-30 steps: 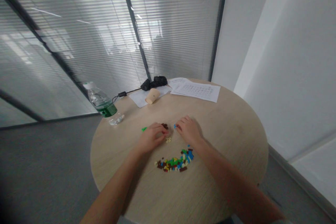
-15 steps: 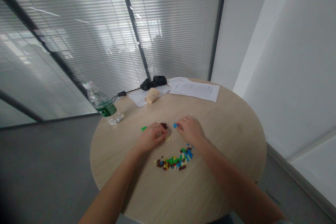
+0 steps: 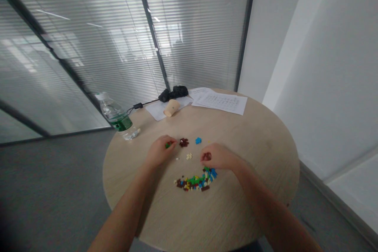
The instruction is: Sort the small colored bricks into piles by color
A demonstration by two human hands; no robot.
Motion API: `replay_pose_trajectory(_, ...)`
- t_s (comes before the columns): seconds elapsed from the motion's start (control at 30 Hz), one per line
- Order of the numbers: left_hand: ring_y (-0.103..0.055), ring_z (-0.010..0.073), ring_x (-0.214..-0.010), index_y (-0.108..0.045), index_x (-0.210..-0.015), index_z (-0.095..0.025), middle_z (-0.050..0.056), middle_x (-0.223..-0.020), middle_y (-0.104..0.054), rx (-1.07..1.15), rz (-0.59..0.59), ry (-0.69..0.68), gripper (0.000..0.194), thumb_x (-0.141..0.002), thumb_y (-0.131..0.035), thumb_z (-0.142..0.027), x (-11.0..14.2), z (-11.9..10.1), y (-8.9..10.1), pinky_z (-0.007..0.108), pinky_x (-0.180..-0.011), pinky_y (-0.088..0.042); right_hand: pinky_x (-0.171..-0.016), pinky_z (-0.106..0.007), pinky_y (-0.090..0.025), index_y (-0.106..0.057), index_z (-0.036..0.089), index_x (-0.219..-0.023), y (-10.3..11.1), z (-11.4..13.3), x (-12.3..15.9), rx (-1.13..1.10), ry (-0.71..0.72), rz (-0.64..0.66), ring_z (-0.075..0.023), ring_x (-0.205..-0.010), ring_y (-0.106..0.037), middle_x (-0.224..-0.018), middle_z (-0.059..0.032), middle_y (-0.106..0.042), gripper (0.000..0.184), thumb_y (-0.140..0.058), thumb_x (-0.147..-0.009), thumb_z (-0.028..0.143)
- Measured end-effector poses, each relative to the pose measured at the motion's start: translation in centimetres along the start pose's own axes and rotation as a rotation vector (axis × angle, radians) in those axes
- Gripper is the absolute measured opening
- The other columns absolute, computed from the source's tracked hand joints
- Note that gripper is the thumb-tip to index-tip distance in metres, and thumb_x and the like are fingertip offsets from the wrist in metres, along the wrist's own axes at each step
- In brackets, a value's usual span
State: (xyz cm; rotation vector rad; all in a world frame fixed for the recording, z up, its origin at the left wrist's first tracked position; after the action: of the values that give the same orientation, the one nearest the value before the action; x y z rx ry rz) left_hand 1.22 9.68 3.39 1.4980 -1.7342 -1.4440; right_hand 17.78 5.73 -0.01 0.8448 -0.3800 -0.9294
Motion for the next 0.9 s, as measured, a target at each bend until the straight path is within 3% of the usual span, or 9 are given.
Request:
replay_pose_trajectory(0.4, -0.06, 0.0192, -0.087, -0.069, -0.087, -0.018, 0.006, -0.09, -0.068, 0.047, 0.017, -0.043, 0.021, -0.083, -0.05, -0.024, 0.0, -0.4, -0.5, 0.031, -0.08, -0.045, -0.066, -0.024, -0.045, -0.071, 0.017, -0.075, -0.3, 1.2, 0.6, 0.005, 0.121, 0.076, -0.015, -0.069, -0.058, -0.071, -0.0026, -0.066, 0.017, -0.06, -0.065, 0.01)
replay_pose_trajectory(0.9, -0.059, 0.0197, -0.085, -0.07, -0.087, -0.018, 0.007, -0.089, -0.068, 0.056, 0.035, -0.059, 0.022, -0.084, -0.049, -0.025, 0.1, -0.8, -0.9, 0.032, -0.079, -0.046, -0.059, -0.021, -0.042, -0.07, 0.017, -0.072, -1.3, 0.3, 0.4, -0.02, 0.057, 0.107, -0.0123, -0.062, -0.056, -0.067, -0.0011, -0.065, 0.012, -0.061, -0.065, 0.013)
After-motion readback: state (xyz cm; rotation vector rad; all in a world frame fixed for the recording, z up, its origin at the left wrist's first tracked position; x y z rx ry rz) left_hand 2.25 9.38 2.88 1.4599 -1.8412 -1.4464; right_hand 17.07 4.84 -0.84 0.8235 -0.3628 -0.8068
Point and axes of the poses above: each hand's wrist, its own x-axis away from the middle knuckle, its own y-axis out of the back of the hand, z = x × y, the point moved 10 cm from there along -x, towards the middle knuckle
